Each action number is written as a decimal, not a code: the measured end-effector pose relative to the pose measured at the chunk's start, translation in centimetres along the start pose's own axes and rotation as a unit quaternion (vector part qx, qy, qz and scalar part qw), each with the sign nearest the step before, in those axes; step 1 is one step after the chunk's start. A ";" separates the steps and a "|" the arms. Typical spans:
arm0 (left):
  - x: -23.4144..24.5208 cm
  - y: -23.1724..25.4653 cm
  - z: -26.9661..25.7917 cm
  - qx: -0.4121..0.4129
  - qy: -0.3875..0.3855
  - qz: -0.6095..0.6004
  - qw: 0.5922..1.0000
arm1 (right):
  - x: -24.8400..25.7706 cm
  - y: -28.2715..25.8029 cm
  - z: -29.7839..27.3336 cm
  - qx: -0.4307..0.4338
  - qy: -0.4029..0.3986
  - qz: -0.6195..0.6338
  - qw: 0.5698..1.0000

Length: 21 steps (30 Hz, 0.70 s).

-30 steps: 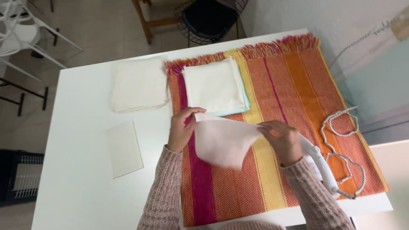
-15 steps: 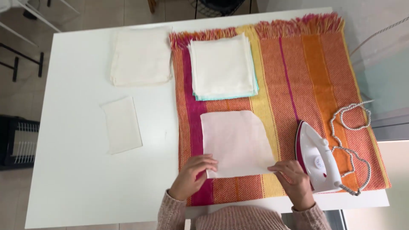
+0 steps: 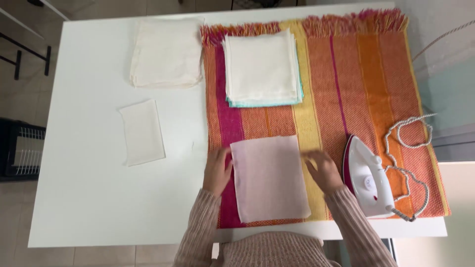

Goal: The recorder is ironing small square pieces of fabric on a colorful mat.

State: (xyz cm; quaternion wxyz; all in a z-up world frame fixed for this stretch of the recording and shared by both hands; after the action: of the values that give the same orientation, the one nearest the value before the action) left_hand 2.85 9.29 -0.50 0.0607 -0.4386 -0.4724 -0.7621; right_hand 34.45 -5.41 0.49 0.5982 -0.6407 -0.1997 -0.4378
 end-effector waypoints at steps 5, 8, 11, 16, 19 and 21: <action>-5.2 -5.1 4.5 0.031 0.048 0.053 0.997 | -4.3 2.3 8.1 -0.035 -0.064 -0.081 0.994; -6.8 -7.1 5.1 0.037 0.019 0.073 0.996 | -7.6 6.0 9.7 -0.059 -0.111 -0.119 0.985; -6.0 -7.1 5.0 0.039 -0.001 0.036 0.999 | -8.8 7.4 10.0 -0.075 -0.129 -0.078 0.986; -4.0 -5.4 5.5 0.043 0.013 -0.047 0.998 | -6.6 6.3 9.7 -0.093 -0.097 0.027 0.991; -3.1 -4.0 5.9 0.029 0.046 -0.015 0.998 | -6.1 6.0 9.7 -0.113 -0.107 0.012 0.988; -3.2 -4.1 5.9 0.002 0.072 -0.007 0.997 | -5.7 5.7 9.7 -0.102 -0.097 -0.018 0.990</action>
State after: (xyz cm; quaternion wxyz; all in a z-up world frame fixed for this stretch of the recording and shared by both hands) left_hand 6.32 15.06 -4.51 0.0896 -0.3793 -0.4715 -0.7911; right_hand 38.95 4.06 -6.48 0.4994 -0.7340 -0.2224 -0.4029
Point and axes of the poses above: each hand's wrist, its own z-axis towards the middle knuckle, its own x-axis out of the back of the hand, y = z × x, the point moved 4 cm from there along z, towards the middle knuckle, and after that the axes turned 6 degrees about -x, right-handed, at the moved point
